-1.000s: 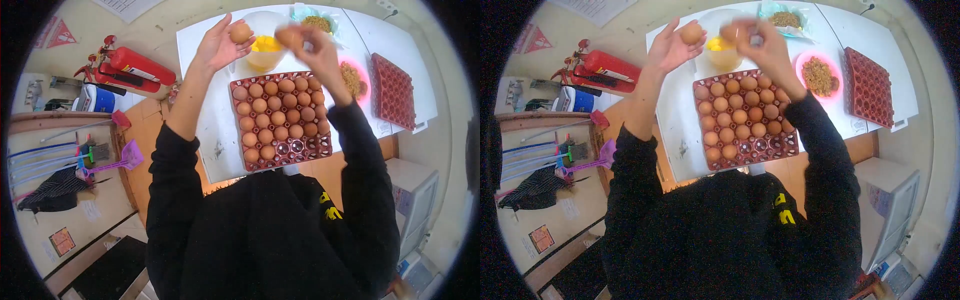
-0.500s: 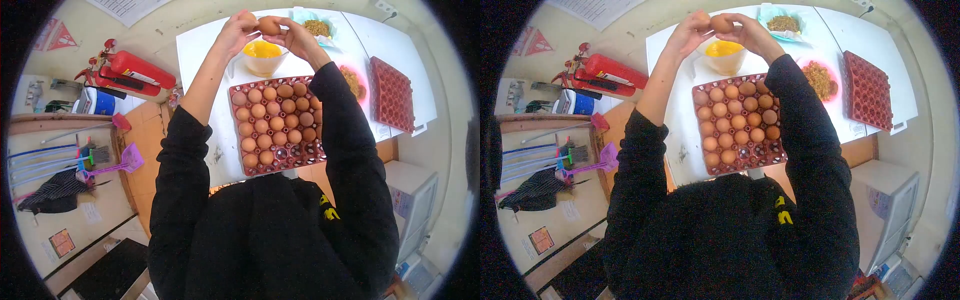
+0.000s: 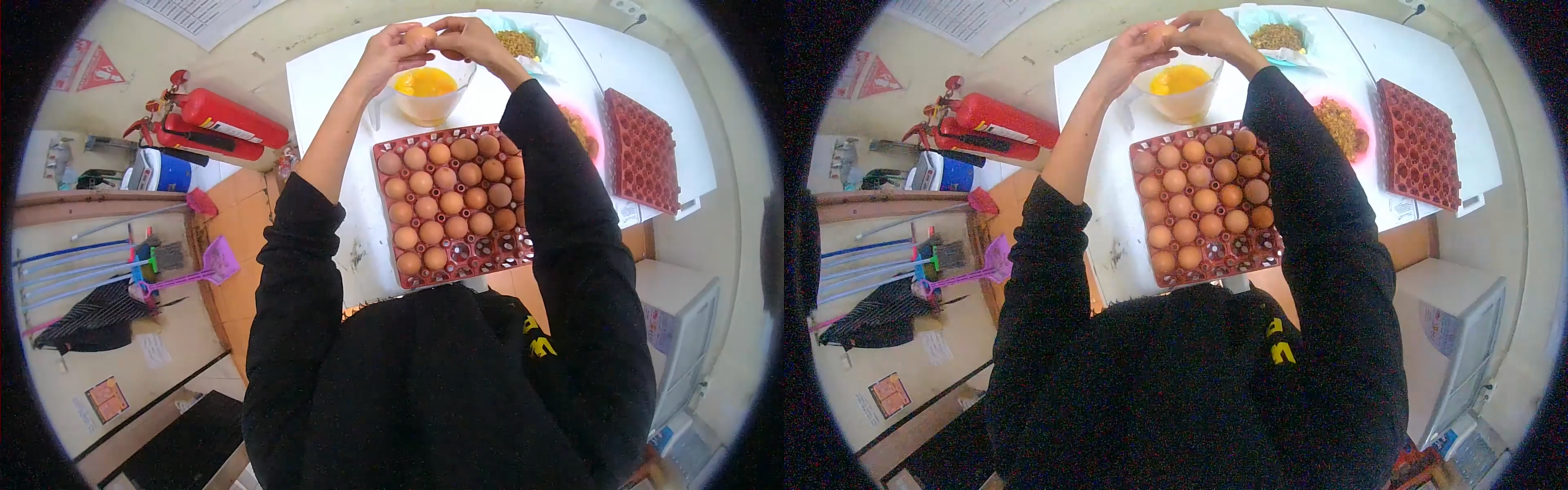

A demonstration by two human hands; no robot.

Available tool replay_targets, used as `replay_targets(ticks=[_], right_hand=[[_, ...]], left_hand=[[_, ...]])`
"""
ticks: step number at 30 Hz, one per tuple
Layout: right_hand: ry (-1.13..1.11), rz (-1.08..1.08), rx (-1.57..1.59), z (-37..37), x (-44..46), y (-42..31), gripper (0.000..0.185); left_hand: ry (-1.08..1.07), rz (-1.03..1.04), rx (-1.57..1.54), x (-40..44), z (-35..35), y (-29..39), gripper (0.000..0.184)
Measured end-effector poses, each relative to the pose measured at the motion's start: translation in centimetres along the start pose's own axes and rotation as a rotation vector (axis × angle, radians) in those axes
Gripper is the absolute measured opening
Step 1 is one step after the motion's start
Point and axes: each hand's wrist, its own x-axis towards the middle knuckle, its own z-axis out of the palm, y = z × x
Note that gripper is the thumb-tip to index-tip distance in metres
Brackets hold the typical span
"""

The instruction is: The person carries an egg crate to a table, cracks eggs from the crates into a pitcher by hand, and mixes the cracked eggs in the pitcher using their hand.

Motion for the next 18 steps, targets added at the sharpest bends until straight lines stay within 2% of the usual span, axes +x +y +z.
replay_targets(ticks=[3,5,7,9,10,12,18], right_hand=[[0.005,-0.027,-0.058,0.5,0.2,0.0,0.039],[0.081,-0.008,-0.235,0.6,0.0,-0.1,0.039],[0.090,-0.009,-0.278,0.7,-0.2,-0.4,0.038],[0.101,-0.010,-0.321,0.9,-0.2,-0.1,0.038],[0.143,-0.020,-0.377,1.0,-0.1,0.0,0.038],[0.184,-0.030,-0.431,1.2,-0.2,-0.1,0.038],[0.127,0.018,-0.435,0.9,-0.1,-0.6,0.038]], left_hand=[[0.082,0.010,0.181,-0.1,-0.3,0.2,0.045],[0.074,0.022,0.186,-0.1,-0.3,0.0,0.046],[0.066,0.035,0.192,-0.1,-0.3,-0.3,0.046],[0.231,0.080,0.413,-0.1,0.5,-0.2,0.039],[0.231,0.079,0.414,-0.1,0.8,-0.1,0.039],[0.313,0.087,0.637,-0.3,1.3,0.1,0.038],[0.380,0.138,0.678,-0.1,1.7,-0.6,0.040]])
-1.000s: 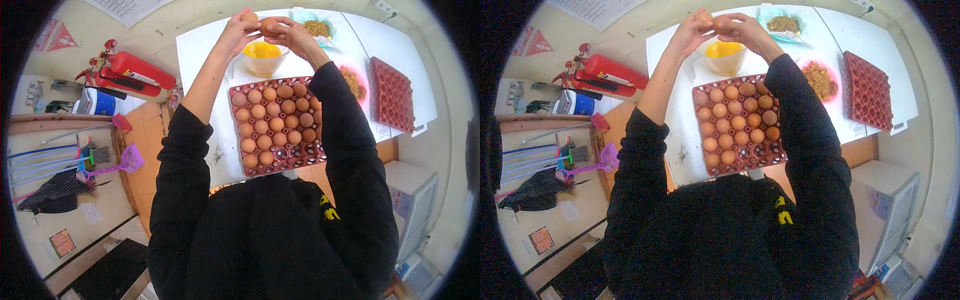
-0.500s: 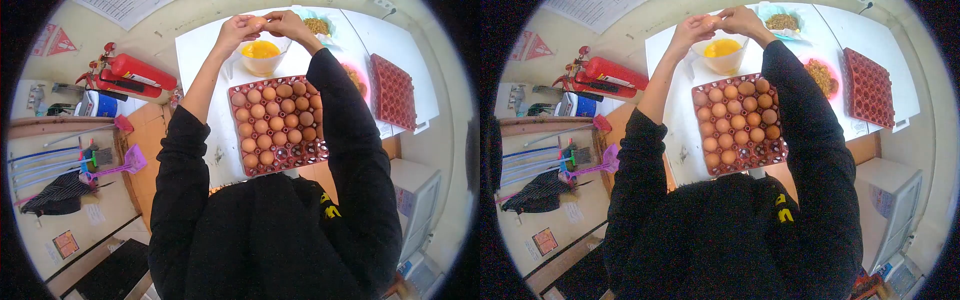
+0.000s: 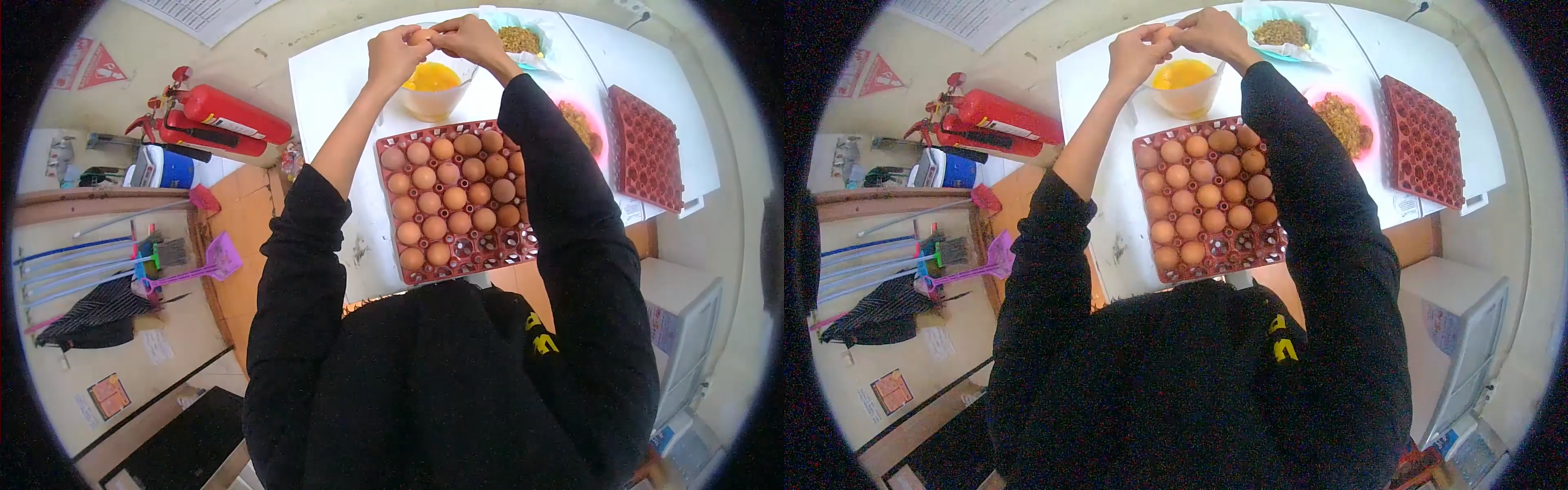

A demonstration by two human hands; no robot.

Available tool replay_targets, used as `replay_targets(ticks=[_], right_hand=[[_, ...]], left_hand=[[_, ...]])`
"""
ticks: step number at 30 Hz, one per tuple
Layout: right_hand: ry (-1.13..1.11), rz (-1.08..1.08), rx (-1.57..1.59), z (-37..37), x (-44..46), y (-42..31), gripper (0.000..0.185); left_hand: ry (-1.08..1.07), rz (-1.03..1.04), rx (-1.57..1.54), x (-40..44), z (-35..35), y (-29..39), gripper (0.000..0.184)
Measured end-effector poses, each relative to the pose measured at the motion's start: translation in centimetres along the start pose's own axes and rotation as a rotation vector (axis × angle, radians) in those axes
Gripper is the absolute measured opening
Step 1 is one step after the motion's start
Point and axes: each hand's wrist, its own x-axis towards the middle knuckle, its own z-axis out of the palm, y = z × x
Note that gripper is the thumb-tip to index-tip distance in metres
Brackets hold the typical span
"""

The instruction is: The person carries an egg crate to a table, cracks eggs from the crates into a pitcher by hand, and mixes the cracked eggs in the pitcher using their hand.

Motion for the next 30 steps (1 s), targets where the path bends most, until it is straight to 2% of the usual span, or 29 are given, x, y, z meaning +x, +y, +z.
replay_targets(ticks=[6,10,16,18,20,22,24,27,30], right_hand=[[-0.037,-0.015,-0.005,-0.1,0.1,0.4,0.037],[-0.054,-0.038,0.187,0.1,0.4,1.1,0.034],[-0.101,-0.061,0.307,0.5,1.4,3.1,0.032],[-0.093,-0.075,0.311,-0.2,0.8,2.0,0.030],[-0.120,0.021,0.244,-1.9,-0.6,-0.2,0.033],[-0.081,0.014,0.312,-1.2,-0.1,0.6,0.030],[-0.043,0.007,0.379,-1.0,0.1,0.7,0.028],[-0.043,0.041,0.360,-1.3,0.5,0.4,0.026],[-0.161,0.007,0.372,-1.8,0.8,0.2,0.022]], left_hand=[[0.001,0.090,0.086,0.1,0.1,-0.4,0.042],[-0.034,0.072,0.129,0.3,0.1,-0.9,0.041],[0.021,0.219,0.100,0.7,0.2,-2.2,0.045],[-0.012,0.104,0.067,0.4,0.1,-1.7,0.046],[-0.050,0.084,0.030,0.3,0.1,-1.8,0.043],[-0.088,0.065,-0.009,0.3,0.2,-1.8,0.040],[-0.159,-0.206,-0.369,0.4,0.2,-1.2,0.036],[-0.249,-0.251,-0.481,0.6,-0.4,-1.0,0.035],[-0.257,-0.274,-0.509,0.7,-0.9,-0.9,0.034]])
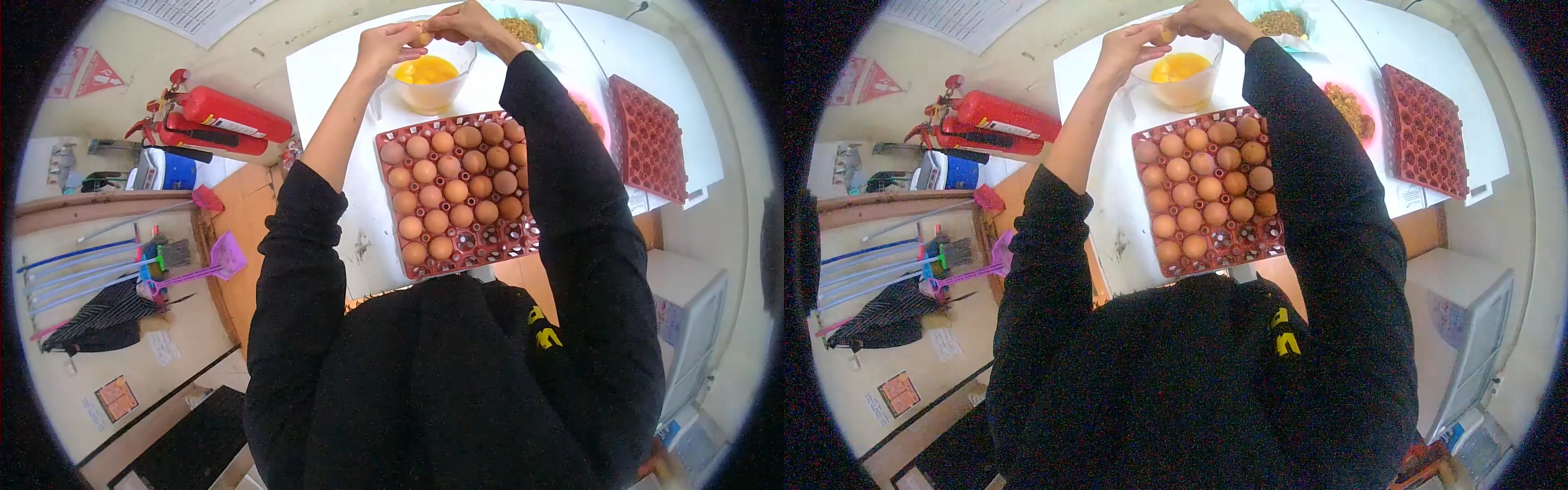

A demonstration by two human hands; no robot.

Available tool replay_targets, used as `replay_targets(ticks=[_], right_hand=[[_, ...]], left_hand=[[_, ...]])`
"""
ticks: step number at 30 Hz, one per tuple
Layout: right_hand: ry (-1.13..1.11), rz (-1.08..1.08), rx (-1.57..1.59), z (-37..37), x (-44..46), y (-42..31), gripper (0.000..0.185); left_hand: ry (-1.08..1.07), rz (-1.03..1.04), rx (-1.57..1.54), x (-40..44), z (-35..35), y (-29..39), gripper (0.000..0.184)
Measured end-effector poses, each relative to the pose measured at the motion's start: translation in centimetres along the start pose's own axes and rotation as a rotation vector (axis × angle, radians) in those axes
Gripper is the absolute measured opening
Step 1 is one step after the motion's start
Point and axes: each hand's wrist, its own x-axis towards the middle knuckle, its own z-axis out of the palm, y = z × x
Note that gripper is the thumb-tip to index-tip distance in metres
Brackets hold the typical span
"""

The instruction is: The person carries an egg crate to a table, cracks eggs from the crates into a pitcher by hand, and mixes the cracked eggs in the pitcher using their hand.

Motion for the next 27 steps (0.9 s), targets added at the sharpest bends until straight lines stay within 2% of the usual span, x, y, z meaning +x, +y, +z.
replay_targets(ticks=[3,6,8,9,11,15,17,19,21,22,23,24,25,27], right_hand=[[0.021,0.042,0.000,0.2,0.4,0.0,0.021],[0.011,0.067,0.130,0.3,1.4,0.9,0.022],[-0.098,-0.083,-0.443,0.4,2.5,1.0,0.023],[-0.100,-0.083,-0.443,0.4,2.4,1.0,0.023],[0.019,0.012,-0.247,0.5,2.1,1.0,0.022],[-0.037,-0.040,-0.126,0.2,1.9,2.1,0.020],[-0.018,-0.003,0.044,-0.2,1.4,2.1,0.016],[-0.005,0.014,0.010,-0.7,0.9,1.8,0.015],[0.007,0.030,-0.022,-1.3,1.1,2.3,0.014],[-0.038,-0.079,-0.323,-1.5,1.6,2.6,0.015],[-0.084,-0.188,-0.623,-1.6,2.2,3.1,0.015],[-0.084,-0.187,-0.622,-1.7,3.0,3.8,0.015],[-0.092,-0.157,-0.668,-1.7,3.7,4.6,0.017],[-0.100,-0.127,-0.714,-1.4,2.7,3.2,0.019]], left_hand=[[0.051,-0.059,-0.076,-0.2,0.3,0.7,0.032],[0.014,-0.042,-0.103,-0.3,0.1,0.7,0.031],[0.021,-0.059,-0.106,-0.6,0.2,0.6,0.031],[0.027,-0.076,-0.110,-0.7,0.3,0.7,0.032],[0.033,-0.070,-0.152,-0.7,0.2,0.4,0.029],[-0.012,-0.031,-0.159,0.0,-0.5,0.5,0.028],[-0.011,-0.021,-0.108,0.2,-0.8,0.7,0.028],[-0.016,-0.011,-0.057,0.3,-0.9,1.0,0.029],[0.029,0.019,0.171,0.2,-1.0,1.3,0.036],[0.030,0.019,0.171,0.1,-1.2,1.5,0.036],[0.055,0.136,0.490,0.1,-1.4,1.7,0.038],[0.078,0.255,0.809,0.2,-1.6,1.7,0.040],[0.077,0.254,0.808,0.2,-1.7,1.5,0.040],[0.114,0.640,0.806,0.7,-1.9,0.7,0.030]])
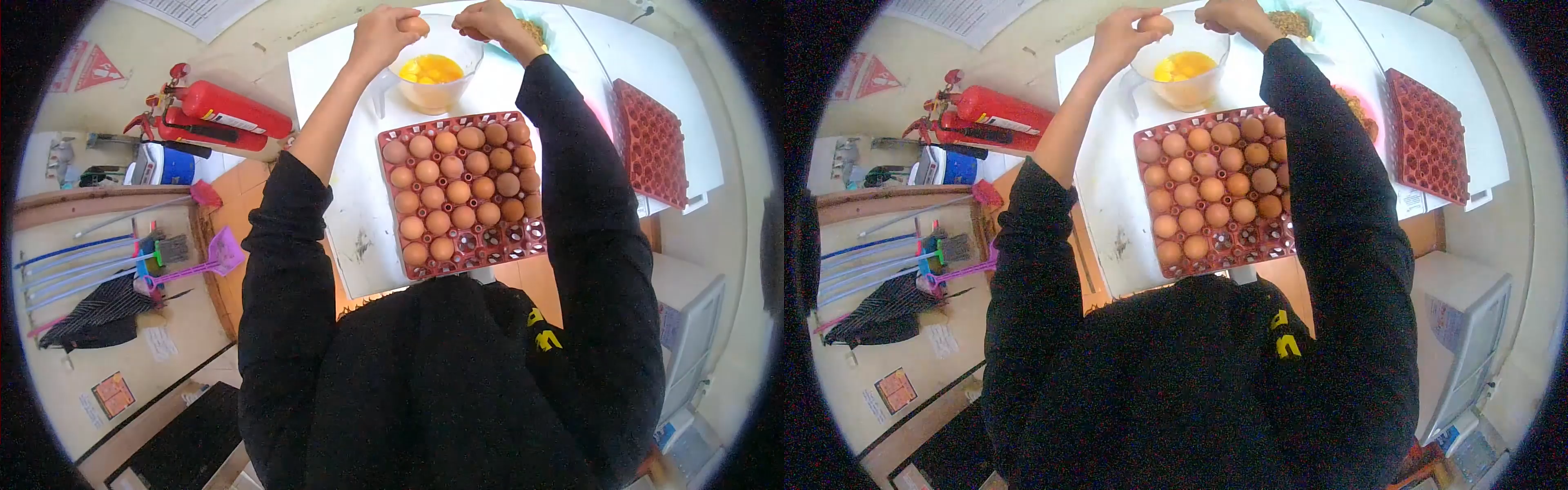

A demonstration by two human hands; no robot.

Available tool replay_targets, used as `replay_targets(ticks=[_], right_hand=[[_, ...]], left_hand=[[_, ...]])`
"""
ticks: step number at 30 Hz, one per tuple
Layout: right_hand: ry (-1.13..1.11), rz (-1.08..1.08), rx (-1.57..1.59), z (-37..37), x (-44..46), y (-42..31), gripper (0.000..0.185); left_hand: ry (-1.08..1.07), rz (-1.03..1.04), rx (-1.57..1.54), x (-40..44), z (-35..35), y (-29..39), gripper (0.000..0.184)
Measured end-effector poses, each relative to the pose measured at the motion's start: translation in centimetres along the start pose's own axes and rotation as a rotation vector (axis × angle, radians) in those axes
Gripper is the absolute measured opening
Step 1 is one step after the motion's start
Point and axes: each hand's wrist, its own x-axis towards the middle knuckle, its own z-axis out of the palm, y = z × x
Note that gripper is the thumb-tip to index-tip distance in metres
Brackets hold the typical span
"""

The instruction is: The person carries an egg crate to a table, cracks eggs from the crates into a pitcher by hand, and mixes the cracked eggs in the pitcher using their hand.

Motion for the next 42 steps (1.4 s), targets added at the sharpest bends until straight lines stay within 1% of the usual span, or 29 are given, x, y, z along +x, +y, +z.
replay_targets(ticks=[1,2,3,5,6,9,12,13,14,15,17,18,19,20,21,23,25,27,28,30,31,33,34,36,39,41,42], right_hand=[[0.076,0.237,0.073,-1.9,-2.2,-3.5,0.021],[0.151,0.476,0.146,-3.0,-3.5,-5.5,0.023],[0.151,0.477,0.146,-2.6,-3.5,-5.1,0.023],[0.309,0.260,0.018,-1.6,-3.6,-4.4,0.024],[0.309,0.261,0.019,-1.5,-3.6,-4.4,0.024],[0.286,0.225,0.049,-1.3,-3.6,-4.1,0.024],[0.275,0.195,0.117,-0.7,-3.2,-3.8,0.024],[0.355,0.207,0.164,-0.3,-3.0,-3.9,0.023],[0.435,0.220,0.212,-0.2,-3.0,-4.4,0.023],[0.438,0.222,0.212,-0.4,-2.8,-4.7,0.023],[0.329,0.391,0.382,-0.7,-2.6,-5.3,0.022],[0.329,0.391,0.383,-0.4,-2.4,-4.8,0.022],[0.332,0.334,0.554,0.2,-2.0,-4.0,0.022],[0.332,0.275,0.725,0.1,-2.1,-4.3,0.022],[0.331,0.275,0.725,-0.1,-2.3,-4.5,0.022],[0.311,0.255,0.601,-0.8,-2.7,-5.0,0.022],[0.339,0.257,0.583,-0.5,-2.5,-4.9,0.022],[0.369,0.257,0.565,-0.5,-2.5,-5.0,0.023],[0.379,0.269,0.520,-0.7,-2.5,-4.9,0.023],[0.389,0.283,0.475,-0.8,-2.7,-4.7,0.023],[0.410,0.268,0.432,-0.7,-2.7,-4.6,0.022],[0.432,0.253,0.390,-0.8,-2.9,-4.7,0.022],[0.436,0.241,0.365,-1.0,-3.1,-4.7,0.022],[0.440,0.229,0.340,-1.1,-3.3,-4.8,0.022],[0.468,0.172,0.260,-1.1,-3.4,-4.6,0.023],[0.503,0.070,0.206,-1.0,-3.4,-4.4,0.023],[0.504,0.070,0.205,-1.1,-3.5,-4.5,0.023]], left_hand=[[0.000,0.000,0.000,0.1,-0.2,0.5,0.030],[-0.025,0.019,0.106,0.2,-0.7,1.7,0.027],[-0.050,0.039,0.212,0.4,-1.1,2.6,0.026],[-0.089,0.038,0.217,0.8,-1.6,3.4,0.024],[-0.126,0.036,0.224,1.0,-1.8,3.6,0.023],[-0.156,0.078,0.220,1.6,-2.1,3.4,0.020],[-0.184,0.073,0.175,2.1,-2.1,3.3,0.019],[-0.185,0.075,0.175,2.1,-2.1,3.3,0.019],[-0.204,-0.041,0.099,2.0,-2.4,4.1,0.020],[-0.223,-0.155,0.024,2.0,-2.6,4.7,0.021],[-0.223,-0.169,-0.002,2.1,-2.5,4.8,0.023],[-0.220,-0.188,-0.029,2.1,-2.4,4.8,0.025],[-0.220,-0.189,-0.028,2.0,-2.1,4.2,0.025],[-0.150,-0.178,-0.013,2.0,-1.8,3.5,0.027],[-0.079,-0.167,0.002,1.9,-1.5,2.8,0.029],[-0.082,-0.139,-0.005,2.2,-1.5,2.2,0.032],[-0.082,-0.114,-0.010,2.4,-1.9,2.4,0.034],[-0.111,-0.034,0.131,2.6,-2.6,3.5,0.036],[-0.111,-0.033,0.131,2.7,-2.9,3.9,0.036],[-0.205,-0.135,0.099,3.0,-3.4,4.5,0.034],[-0.206,-0.134,0.099,3.0,-3.5,4.8,0.034],[-0.153,-0.017,0.193,3.1,-3.7,5.3,0.030],[-0.153,-0.016,0.193,3.1,-3.8,5.6,0.030],[-0.182,-0.039,0.298,3.3,-3.9,6.3,0.028],[-0.155,0.007,0.326,3.2,-4.1,6.9,0.028],[-0.169,0.000,0.344,3.2,-4.4,7.3,0.029],[-0.183,-0.006,0.362,3.3,-4.6,7.5,0.030]])
